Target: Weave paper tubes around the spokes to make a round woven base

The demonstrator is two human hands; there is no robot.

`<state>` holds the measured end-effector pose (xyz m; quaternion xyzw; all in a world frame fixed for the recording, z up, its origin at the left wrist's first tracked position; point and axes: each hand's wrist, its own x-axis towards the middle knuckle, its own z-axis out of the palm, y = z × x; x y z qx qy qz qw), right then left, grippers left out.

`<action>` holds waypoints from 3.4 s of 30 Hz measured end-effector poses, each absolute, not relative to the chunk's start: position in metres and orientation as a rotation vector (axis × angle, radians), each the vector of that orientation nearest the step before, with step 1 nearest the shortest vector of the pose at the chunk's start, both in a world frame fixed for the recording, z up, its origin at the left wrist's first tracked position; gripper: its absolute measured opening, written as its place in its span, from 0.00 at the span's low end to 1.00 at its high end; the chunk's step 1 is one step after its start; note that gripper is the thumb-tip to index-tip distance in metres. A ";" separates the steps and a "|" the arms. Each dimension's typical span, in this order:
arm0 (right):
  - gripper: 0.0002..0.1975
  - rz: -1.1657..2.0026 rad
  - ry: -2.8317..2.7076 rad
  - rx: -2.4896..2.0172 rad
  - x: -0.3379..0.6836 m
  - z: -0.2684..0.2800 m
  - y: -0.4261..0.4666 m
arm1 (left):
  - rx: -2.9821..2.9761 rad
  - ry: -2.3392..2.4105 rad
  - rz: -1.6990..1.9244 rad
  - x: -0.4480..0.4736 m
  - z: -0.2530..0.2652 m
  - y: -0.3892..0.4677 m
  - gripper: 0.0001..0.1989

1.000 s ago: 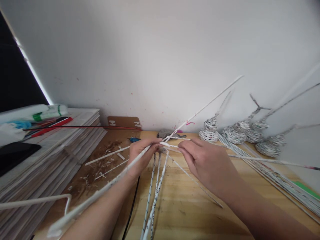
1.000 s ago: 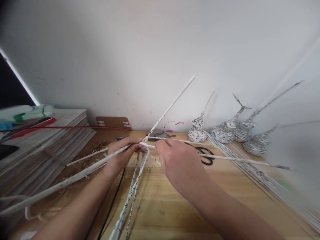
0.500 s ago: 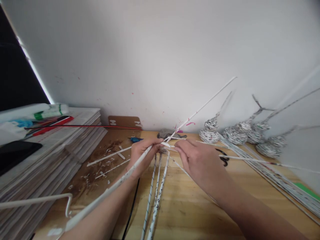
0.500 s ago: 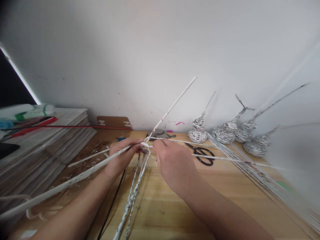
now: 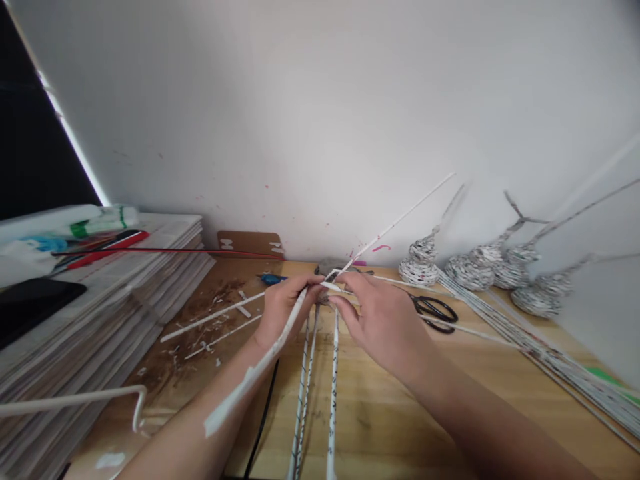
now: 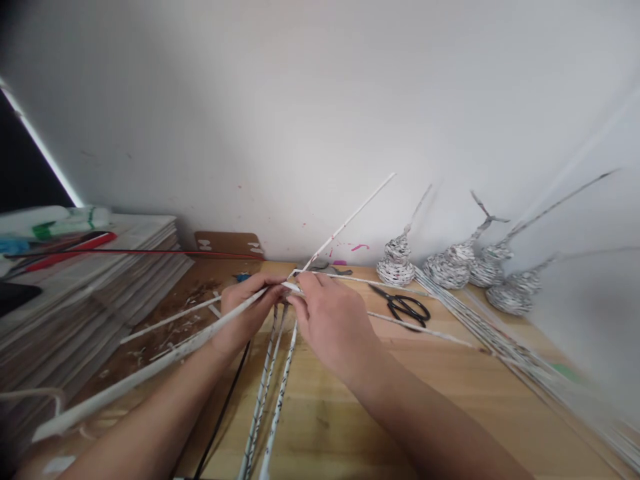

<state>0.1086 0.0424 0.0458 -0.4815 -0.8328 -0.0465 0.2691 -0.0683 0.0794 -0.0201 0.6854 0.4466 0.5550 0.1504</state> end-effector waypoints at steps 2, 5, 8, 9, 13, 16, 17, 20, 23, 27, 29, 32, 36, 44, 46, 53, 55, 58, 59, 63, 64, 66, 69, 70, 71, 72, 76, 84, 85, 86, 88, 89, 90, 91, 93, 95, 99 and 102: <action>0.09 -0.161 -2.242 -1.299 0.103 0.043 0.046 | 1.963 1.295 1.565 -0.067 -0.018 0.078 0.07; 0.09 -0.172 -2.225 -1.289 0.097 0.039 0.051 | 1.916 1.301 1.537 -0.067 -0.015 0.076 0.08; 0.10 -0.199 -2.208 -1.284 0.095 0.035 0.055 | 1.827 1.246 1.486 -0.069 -0.016 0.078 0.10; 0.10 -0.212 -2.207 -1.279 0.094 0.034 0.056 | 1.803 1.227 1.464 -0.069 -0.017 0.079 0.10; 0.09 -0.207 -2.211 -1.264 0.096 0.032 0.054 | 1.725 1.187 1.432 -0.070 -0.020 0.083 0.10; 0.07 -0.141 -2.198 -1.273 0.098 0.033 0.053 | 1.666 1.112 1.408 -0.068 -0.018 0.084 0.11; 0.06 -0.106 -2.194 -1.273 0.099 0.033 0.054 | 1.656 1.085 1.392 -0.068 -0.017 0.083 0.11; 0.04 0.000 -2.178 -1.274 0.101 0.033 0.055 | 1.651 1.047 1.345 -0.067 -0.013 0.080 0.12; 0.04 0.058 -2.173 -1.293 0.102 0.031 0.056 | 1.642 1.048 1.333 -0.067 -0.011 0.080 0.12; 0.05 0.138 -2.145 -1.306 0.101 0.029 0.057 | 1.646 1.052 1.328 -0.068 -0.012 0.081 0.14; 0.06 0.195 -2.131 -1.297 0.101 0.028 0.059 | 1.659 1.052 1.313 -0.069 -0.013 0.081 0.14; 0.05 0.232 -2.128 -1.268 0.101 0.026 0.063 | 1.667 1.036 1.285 -0.070 -0.014 0.082 0.15; 0.04 0.216 -2.146 -1.234 0.104 0.025 0.067 | 1.659 0.995 1.241 -0.071 -0.014 0.083 0.17; 0.06 0.466 -2.036 -1.377 0.109 0.029 0.069 | 1.589 1.057 1.191 -0.073 -0.005 0.083 0.17; 0.06 0.583 -2.020 -1.418 0.112 0.032 0.069 | 1.581 1.087 1.165 -0.073 -0.003 0.083 0.18; 0.07 0.709 -1.998 -1.467 0.120 0.033 0.079 | 1.470 1.083 1.129 -0.074 -0.005 0.085 0.20; 0.07 0.782 -1.981 -1.450 0.121 0.030 0.082 | 1.436 1.052 1.114 -0.075 -0.005 0.085 0.20; 0.09 0.887 -1.964 -1.434 0.122 0.026 0.085 | 1.421 1.009 1.093 -0.076 -0.005 0.085 0.20; 0.09 0.904 -1.966 -1.431 0.122 0.025 0.085 | 1.418 1.008 1.087 -0.076 -0.005 0.085 0.20; 0.10 0.952 -1.985 -1.383 0.126 0.023 0.086 | 1.360 1.054 1.076 -0.074 -0.010 0.089 0.18; 0.11 0.971 -1.970 -1.351 0.128 0.022 0.086 | 1.336 1.061 1.082 -0.074 -0.012 0.090 0.17; 0.12 1.037 -1.893 -1.280 0.135 0.019 0.087 | 1.301 1.065 1.100 -0.074 -0.016 0.094 0.17; 0.13 1.154 -1.747 -1.209 0.144 0.015 0.089 | 1.287 1.057 1.103 -0.076 -0.021 0.097 0.17; 0.13 1.186 -1.712 -1.194 0.146 0.015 0.088 | 1.283 1.053 1.101 -0.076 -0.022 0.098 0.18; 0.12 1.213 -1.688 -1.182 0.147 0.015 0.088 | 1.275 1.049 1.099 -0.077 -0.022 0.098 0.18; 0.11 1.233 -1.671 -1.172 0.148 0.016 0.087 | 1.262 1.046 1.100 -0.077 -0.022 0.098 0.18; 0.13 1.292 -1.597 -1.132 0.146 0.019 0.085 | 1.203 1.066 1.101 -0.076 -0.019 0.097 0.19; 0.15 1.265 -1.561 -1.075 0.142 0.023 0.080 | 1.211 1.092 1.105 -0.076 -0.019 0.098 0.19; 0.15 1.267 -1.572 -1.072 0.142 0.023 0.080 | 1.213 1.092 1.106 -0.077 -0.019 0.099 0.20; 0.16 1.266 -1.585 -1.075 0.142 0.023 0.079 | 1.213 1.094 1.103 -0.076 -0.019 0.099 0.20; 0.17 1.254 -1.608 -1.099 0.142 0.023 0.079 | 1.219 1.101 1.096 -0.076 -0.019 0.099 0.20; 0.17 1.242 -1.618 -1.116 0.141 0.025 0.078 | 1.222 1.104 1.093 -0.076 -0.020 0.100 0.19; 0.18 1.224 -1.622 -1.126 0.141 0.027 0.078 | 1.224 1.106 1.092 -0.076 -0.020 0.100 0.19; 0.18 1.205 -1.628 -1.126 0.140 0.030 0.077 | 1.222 1.107 1.094 -0.075 -0.020 0.100 0.19; 0.19 1.140 -1.665 -1.098 0.135 0.041 0.074 | 1.219 1.097 1.095 -0.075 -0.022 0.101 0.19; 0.20 1.020 -1.758 -1.069 0.127 0.057 0.071 | 1.222 1.078 1.087 -0.074 -0.023 0.101 0.19; 0.24 0.712 -1.982 -1.040 0.095 0.093 0.070 | 1.265 1.031 1.072 -0.070 -0.024 0.099 0.17; 0.22 0.582 -2.059 -0.945 0.061 0.108 0.083 | 1.321 1.030 1.092 -0.067 -0.023 0.096 0.15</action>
